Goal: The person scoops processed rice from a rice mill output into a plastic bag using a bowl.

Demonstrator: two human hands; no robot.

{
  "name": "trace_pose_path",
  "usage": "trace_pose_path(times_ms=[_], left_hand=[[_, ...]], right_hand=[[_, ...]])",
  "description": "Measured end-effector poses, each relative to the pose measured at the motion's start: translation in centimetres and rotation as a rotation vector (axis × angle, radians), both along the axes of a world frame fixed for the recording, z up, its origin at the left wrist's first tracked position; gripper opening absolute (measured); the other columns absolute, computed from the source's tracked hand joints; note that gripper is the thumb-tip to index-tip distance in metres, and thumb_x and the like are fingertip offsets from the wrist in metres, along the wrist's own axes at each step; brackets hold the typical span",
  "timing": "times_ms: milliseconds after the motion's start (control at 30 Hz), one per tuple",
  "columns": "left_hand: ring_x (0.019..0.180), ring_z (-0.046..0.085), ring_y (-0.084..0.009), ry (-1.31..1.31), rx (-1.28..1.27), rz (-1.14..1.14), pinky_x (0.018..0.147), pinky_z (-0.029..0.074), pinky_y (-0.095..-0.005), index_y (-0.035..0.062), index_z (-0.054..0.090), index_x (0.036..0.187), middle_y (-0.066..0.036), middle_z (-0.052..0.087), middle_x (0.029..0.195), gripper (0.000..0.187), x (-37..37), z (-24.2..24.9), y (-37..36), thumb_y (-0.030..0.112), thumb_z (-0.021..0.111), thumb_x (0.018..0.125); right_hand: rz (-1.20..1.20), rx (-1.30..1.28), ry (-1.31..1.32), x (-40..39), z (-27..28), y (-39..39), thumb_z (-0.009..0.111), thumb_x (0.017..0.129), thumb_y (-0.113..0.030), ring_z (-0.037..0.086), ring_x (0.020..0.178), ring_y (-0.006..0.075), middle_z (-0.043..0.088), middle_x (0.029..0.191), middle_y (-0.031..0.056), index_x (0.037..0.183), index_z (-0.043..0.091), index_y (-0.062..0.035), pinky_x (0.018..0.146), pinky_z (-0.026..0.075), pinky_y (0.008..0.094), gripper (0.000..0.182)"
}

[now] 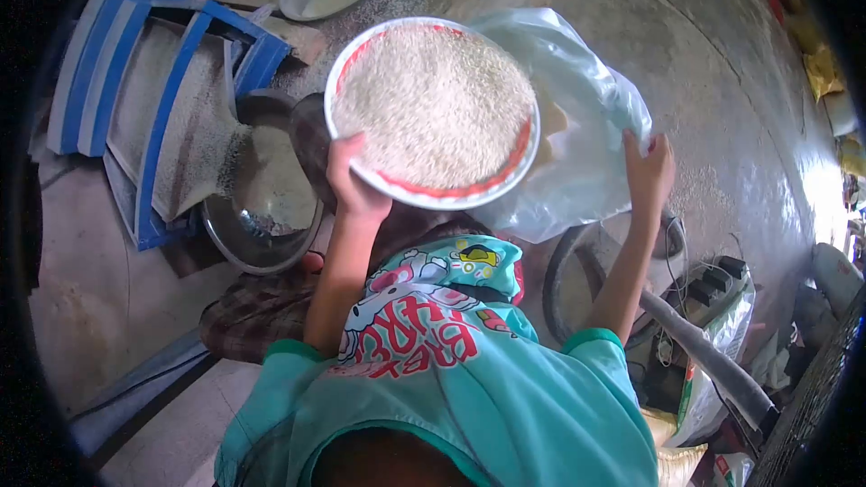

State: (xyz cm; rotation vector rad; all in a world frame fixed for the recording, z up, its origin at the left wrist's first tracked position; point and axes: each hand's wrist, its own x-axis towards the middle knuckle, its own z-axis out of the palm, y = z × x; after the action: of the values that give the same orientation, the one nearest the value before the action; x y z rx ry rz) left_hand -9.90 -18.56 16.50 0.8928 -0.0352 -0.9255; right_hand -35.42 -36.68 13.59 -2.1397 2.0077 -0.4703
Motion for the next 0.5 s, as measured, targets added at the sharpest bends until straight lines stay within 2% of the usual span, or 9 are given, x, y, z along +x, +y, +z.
trace_pose_path(times_ms=[33, 133, 167, 267, 300, 367, 500], left_hand=[[0.093, 0.041, -0.0194, -0.042, 0.022, -0.044, 0.081, 0.031, -0.0285, 0.0014, 0.039, 0.105, -0.01, 0.044, 0.098, 0.048, 0.2, -1.0, -0.5, 0.016, 0.05, 0.061], [0.097, 0.039, -0.0184, -0.431, -0.032, -0.119, 0.085, 0.028, -0.0292, -0.0012, 0.028, 0.113, -0.012, 0.04, 0.104, 0.056, 0.0, -0.6, -2.0, 0.009, 0.05, 0.063], [0.095, 0.04, -0.0187, -0.498, -0.088, -0.152, 0.084, 0.03, -0.0293, -0.0011, 0.024, 0.115, -0.014, 0.039, 0.105, 0.058, -0.2, 0.1, -2.5, 0.006, 0.05, 0.064], [0.087, 0.047, -0.0204, -0.865, 0.107, -0.213, 0.073, 0.04, -0.0277, -0.0012, 0.02, 0.119, -0.017, 0.041, 0.102, 0.068, -1.1, 1.8, -2.8, 0.008, 0.054, 0.061], [0.087, 0.047, -0.0204, -0.869, 0.107, -0.216, 0.073, 0.04, -0.0277, -0.0012, 0.02, 0.119, -0.017, 0.041, 0.102, 0.068, -1.2, 1.3, -3.2, 0.008, 0.054, 0.061], [0.082, 0.05, -0.0209, -1.066, 0.024, -0.176, 0.068, 0.043, -0.028, -0.0003, 0.02, 0.119, -0.018, 0.044, 0.098, 0.072, -1.1, 0.0, -3.7, 0.01, 0.056, 0.058], [0.079, 0.051, -0.0221, -0.93, 0.169, -0.213, 0.064, 0.044, -0.0291, 0.0001, 0.023, 0.119, -0.017, 0.044, 0.096, 0.073, -1.9, 1.6, -3.3, 0.01, 0.056, 0.055]], right_hand=[[0.028, -0.05, -0.052, 0.3, -0.1, -0.1, 0.055, 0.067, -0.034, 0.045, 0.059, 0.0284, 0.047, 0.063, 0.0126, 0.067, 0.045, -0.001, 0.055, 0.036, 0.0345, 0.035], [0.039, -0.148, -0.174, 2.0, 0.4, -0.1, 0.052, 0.07, -0.031, 0.045, 0.058, 0.0278, 0.046, 0.063, 0.0128, 0.063, 0.043, -0.0005, 0.055, 0.036, 0.0337, 0.032], [-0.002, -0.131, -0.18, 2.7, 1.0, 0.2, 0.049, 0.072, -0.026, 0.044, 0.057, 0.0273, 0.045, 0.061, 0.0122, 0.06, 0.041, -0.0002, 0.054, 0.035, 0.0332, 0.03], [-0.032, -0.216, -0.193, 3.3, 0.9, 0.4, 0.049, 0.072, -0.025, 0.041, 0.055, 0.0257, 0.042, 0.059, 0.0114, 0.059, 0.039, -0.0001, 0.053, 0.034, 0.0321, 0.029], [-0.035, -0.215, -0.197, 3.1, 0.8, 0.3, 0.049, 0.072, -0.025, 0.041, 0.055, 0.0257, 0.042, 0.059, 0.0114, 0.059, 0.039, -0.0001, 0.053, 0.034, 0.0321, 0.029], [-0.047, -0.193, -0.33, 2.6, 0.6, 0.1, 0.048, 0.073, -0.023, 0.038, 0.053, 0.0218, 0.04, 0.058, 0.0101, 0.059, 0.038, -0.0003, 0.052, 0.033, 0.0302, 0.028], [-0.095, -0.173, -0.398, 1.9, -0.4, -0.2, 0.047, 0.074, -0.022, 0.034, 0.052, 0.0188, 0.037, 0.057, 0.0081, 0.058, 0.035, 0.0, 0.051, 0.031, 0.0292, 0.029]])
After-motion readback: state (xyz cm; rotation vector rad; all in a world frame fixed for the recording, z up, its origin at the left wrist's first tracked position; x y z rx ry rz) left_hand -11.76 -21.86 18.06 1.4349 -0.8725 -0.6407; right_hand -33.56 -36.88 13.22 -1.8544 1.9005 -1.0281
